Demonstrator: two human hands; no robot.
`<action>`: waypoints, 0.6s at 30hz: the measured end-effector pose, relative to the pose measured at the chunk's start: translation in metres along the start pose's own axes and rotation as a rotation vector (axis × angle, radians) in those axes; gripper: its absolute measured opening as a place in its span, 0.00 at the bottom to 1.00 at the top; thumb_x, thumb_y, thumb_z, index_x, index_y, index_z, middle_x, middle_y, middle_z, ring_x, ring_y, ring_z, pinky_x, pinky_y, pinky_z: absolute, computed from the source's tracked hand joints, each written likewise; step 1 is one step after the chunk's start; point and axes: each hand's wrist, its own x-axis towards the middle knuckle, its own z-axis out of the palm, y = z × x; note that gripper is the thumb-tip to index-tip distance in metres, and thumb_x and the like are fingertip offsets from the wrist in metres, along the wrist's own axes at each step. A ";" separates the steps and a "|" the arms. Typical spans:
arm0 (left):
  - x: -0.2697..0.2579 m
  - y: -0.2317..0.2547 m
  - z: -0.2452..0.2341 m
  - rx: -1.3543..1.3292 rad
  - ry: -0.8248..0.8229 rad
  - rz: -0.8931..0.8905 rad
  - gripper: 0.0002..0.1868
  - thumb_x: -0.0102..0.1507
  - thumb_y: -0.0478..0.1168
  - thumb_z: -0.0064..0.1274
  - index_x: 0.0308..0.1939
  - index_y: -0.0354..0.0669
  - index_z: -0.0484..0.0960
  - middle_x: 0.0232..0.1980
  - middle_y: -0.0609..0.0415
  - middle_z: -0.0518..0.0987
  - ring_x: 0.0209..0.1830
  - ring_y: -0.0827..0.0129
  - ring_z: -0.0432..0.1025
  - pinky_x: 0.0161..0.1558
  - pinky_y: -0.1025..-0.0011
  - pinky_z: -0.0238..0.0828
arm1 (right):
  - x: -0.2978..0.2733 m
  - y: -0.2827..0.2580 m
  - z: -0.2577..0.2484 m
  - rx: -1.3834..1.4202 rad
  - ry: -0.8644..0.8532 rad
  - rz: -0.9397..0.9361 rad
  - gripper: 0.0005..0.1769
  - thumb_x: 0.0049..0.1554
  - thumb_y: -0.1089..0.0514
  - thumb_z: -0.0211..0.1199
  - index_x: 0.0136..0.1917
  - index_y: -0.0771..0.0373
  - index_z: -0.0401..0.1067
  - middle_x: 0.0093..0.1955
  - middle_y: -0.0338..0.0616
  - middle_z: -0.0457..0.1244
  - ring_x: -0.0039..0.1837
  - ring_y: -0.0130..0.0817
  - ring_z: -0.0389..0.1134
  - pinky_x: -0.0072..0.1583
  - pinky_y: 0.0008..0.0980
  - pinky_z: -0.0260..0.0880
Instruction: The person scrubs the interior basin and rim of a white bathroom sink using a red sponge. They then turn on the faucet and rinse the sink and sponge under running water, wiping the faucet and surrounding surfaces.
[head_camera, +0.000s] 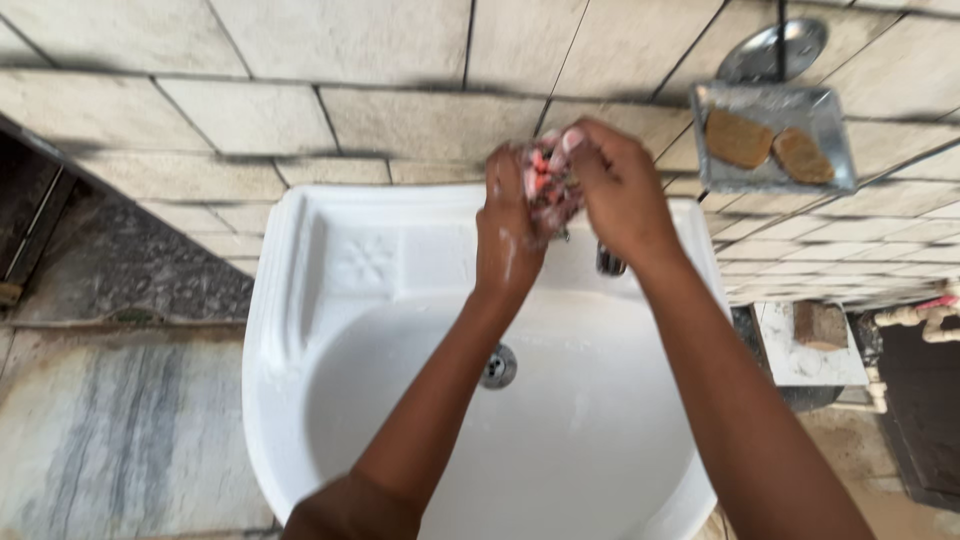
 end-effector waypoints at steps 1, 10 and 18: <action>0.003 -0.005 0.000 0.018 -0.005 -0.016 0.35 0.61 0.47 0.66 0.64 0.38 0.66 0.61 0.41 0.72 0.48 0.52 0.78 0.44 0.60 0.81 | 0.001 0.000 0.000 0.002 0.002 -0.015 0.19 0.72 0.50 0.48 0.52 0.65 0.73 0.42 0.38 0.66 0.46 0.27 0.68 0.50 0.35 0.73; -0.045 -0.029 0.014 -0.093 0.042 -0.517 0.28 0.59 0.36 0.64 0.58 0.36 0.65 0.57 0.46 0.69 0.41 0.55 0.76 0.35 0.66 0.78 | -0.005 -0.002 0.005 0.003 0.012 -0.013 0.19 0.70 0.48 0.48 0.53 0.60 0.75 0.46 0.35 0.69 0.53 0.26 0.71 0.54 0.32 0.75; -0.052 -0.034 0.031 -0.093 0.183 -0.110 0.27 0.66 0.30 0.55 0.66 0.34 0.63 0.59 0.39 0.74 0.46 0.57 0.77 0.45 0.67 0.79 | -0.005 -0.003 0.003 0.024 0.006 0.004 0.19 0.70 0.47 0.46 0.53 0.59 0.74 0.48 0.35 0.69 0.54 0.25 0.71 0.54 0.31 0.74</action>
